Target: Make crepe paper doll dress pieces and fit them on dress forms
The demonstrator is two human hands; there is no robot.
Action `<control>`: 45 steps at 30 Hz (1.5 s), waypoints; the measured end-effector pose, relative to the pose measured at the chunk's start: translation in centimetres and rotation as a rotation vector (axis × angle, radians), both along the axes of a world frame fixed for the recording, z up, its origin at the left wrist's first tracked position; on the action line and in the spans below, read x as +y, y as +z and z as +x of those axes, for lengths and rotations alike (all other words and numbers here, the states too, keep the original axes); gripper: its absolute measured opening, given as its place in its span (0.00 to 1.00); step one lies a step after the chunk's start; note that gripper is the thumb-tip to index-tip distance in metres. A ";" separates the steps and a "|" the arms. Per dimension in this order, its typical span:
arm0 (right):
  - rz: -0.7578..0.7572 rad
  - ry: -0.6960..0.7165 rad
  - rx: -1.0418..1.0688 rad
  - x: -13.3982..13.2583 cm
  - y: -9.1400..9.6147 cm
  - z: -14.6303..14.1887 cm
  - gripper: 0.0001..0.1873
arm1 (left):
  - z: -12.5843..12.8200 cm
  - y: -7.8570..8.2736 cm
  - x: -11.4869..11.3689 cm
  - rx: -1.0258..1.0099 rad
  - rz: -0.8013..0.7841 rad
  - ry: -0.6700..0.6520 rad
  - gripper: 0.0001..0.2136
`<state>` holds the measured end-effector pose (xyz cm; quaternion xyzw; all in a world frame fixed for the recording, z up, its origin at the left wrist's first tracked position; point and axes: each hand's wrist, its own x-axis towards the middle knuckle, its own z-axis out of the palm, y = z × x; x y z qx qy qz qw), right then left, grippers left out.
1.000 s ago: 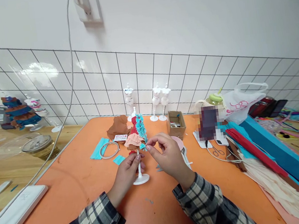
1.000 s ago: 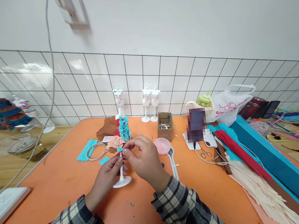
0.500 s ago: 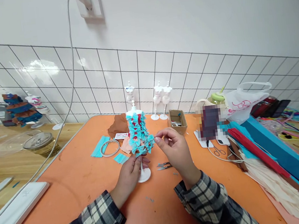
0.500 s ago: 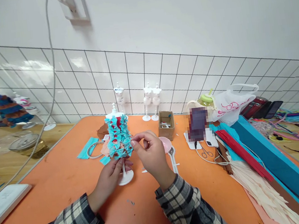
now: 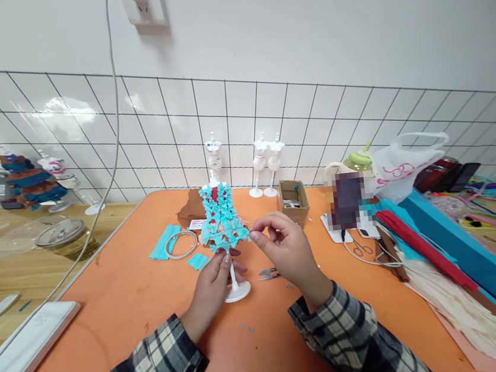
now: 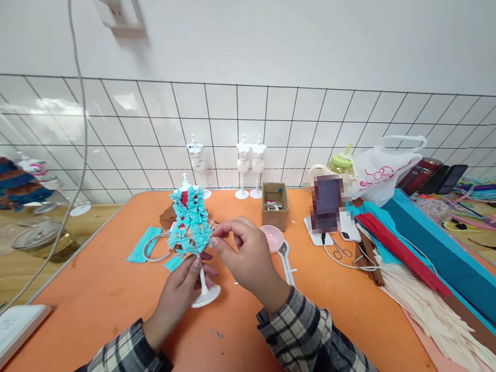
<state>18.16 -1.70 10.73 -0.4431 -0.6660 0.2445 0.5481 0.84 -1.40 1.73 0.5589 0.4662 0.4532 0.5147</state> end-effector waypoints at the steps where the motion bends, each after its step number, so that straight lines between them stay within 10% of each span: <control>1: -0.004 0.003 -0.004 0.0 0.0 0.0 0.02 | 0.0 0.3 0.0 -0.044 -0.041 -0.002 0.19; 23: -0.411 0.298 -0.061 0.4 -2.5 -1.9 0.04 | -0.1 -0.3 0.6 -0.259 -0.196 -0.030 0.17; 36: -0.381 0.134 -0.098 1.2 -2.1 -0.8 0.05 | 0.1 0.7 0.1 -0.215 -0.175 0.018 0.19; 45: -0.649 0.418 0.184 0.8 -1.8 -1.2 0.11 | -0.1 0.0 0.1 -0.157 -0.127 -0.044 0.19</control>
